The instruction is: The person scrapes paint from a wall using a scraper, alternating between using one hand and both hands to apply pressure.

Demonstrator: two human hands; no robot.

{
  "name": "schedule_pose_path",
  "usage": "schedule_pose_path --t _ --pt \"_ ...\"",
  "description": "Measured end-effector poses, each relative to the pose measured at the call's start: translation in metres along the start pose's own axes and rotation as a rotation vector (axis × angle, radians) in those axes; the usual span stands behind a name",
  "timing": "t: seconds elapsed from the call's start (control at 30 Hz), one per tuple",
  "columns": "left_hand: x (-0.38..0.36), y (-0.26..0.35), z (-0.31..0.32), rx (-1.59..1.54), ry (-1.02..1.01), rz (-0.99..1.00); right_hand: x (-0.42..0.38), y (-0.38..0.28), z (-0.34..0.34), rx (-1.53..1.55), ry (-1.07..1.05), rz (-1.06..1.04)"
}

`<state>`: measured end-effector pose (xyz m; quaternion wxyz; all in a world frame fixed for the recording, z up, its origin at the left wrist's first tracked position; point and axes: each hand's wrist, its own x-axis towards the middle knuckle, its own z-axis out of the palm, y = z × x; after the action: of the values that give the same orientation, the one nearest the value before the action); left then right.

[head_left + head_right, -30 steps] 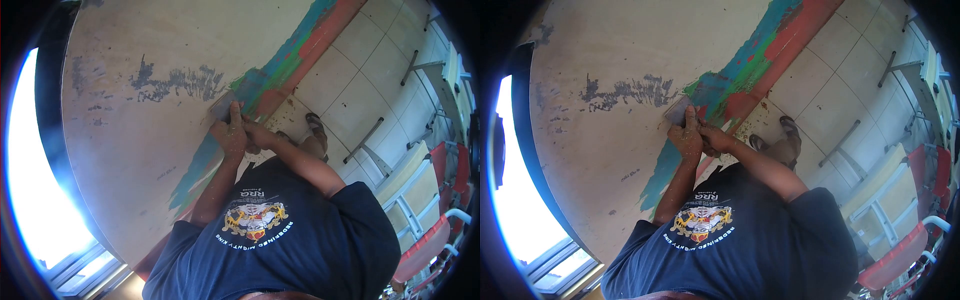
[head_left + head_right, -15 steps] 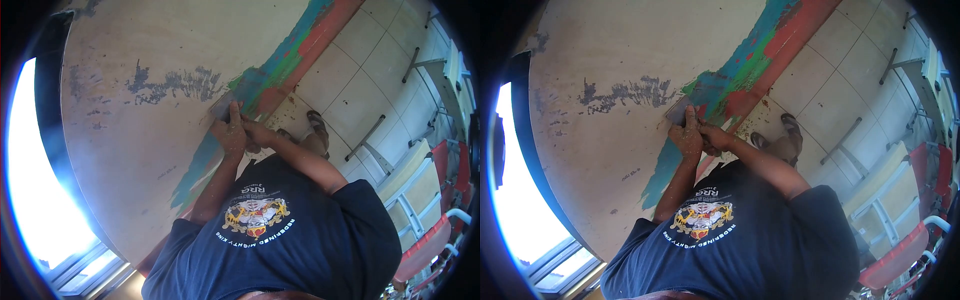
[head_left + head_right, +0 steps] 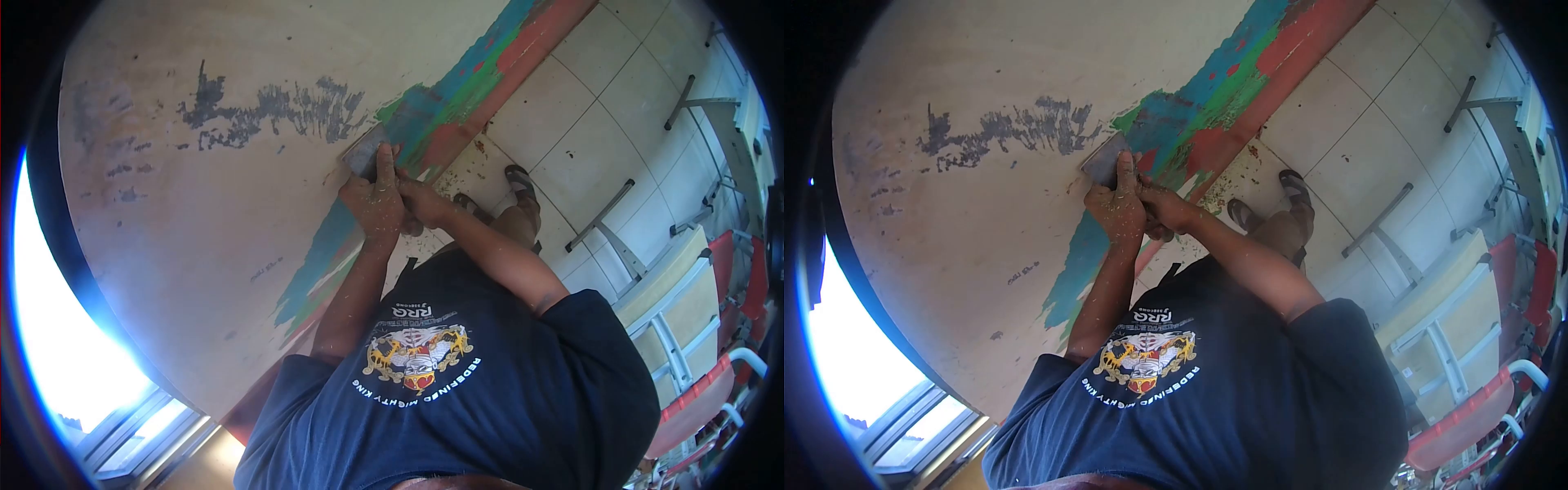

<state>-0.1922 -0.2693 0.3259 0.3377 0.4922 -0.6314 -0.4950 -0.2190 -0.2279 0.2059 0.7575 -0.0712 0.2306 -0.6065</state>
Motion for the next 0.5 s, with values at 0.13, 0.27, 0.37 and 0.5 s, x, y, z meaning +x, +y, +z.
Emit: schedule_pose_path --t 0.13,0.27,0.37,0.5 --pt "0.006 0.005 0.003 0.104 -0.006 0.077 0.007 -0.001 0.015 -0.032 0.253 -0.351" --pt "0.005 0.019 0.011 0.078 -0.02 0.081 -0.002 -0.004 -0.003 -0.078 0.054 -0.046" --pt "-0.005 0.002 0.005 0.017 0.021 0.017 -0.004 -0.003 0.008 -0.063 0.096 -0.126" --pt "-0.003 0.01 0.01 0.1 0.012 -0.017 -0.003 -0.005 -0.008 0.003 0.006 0.054"
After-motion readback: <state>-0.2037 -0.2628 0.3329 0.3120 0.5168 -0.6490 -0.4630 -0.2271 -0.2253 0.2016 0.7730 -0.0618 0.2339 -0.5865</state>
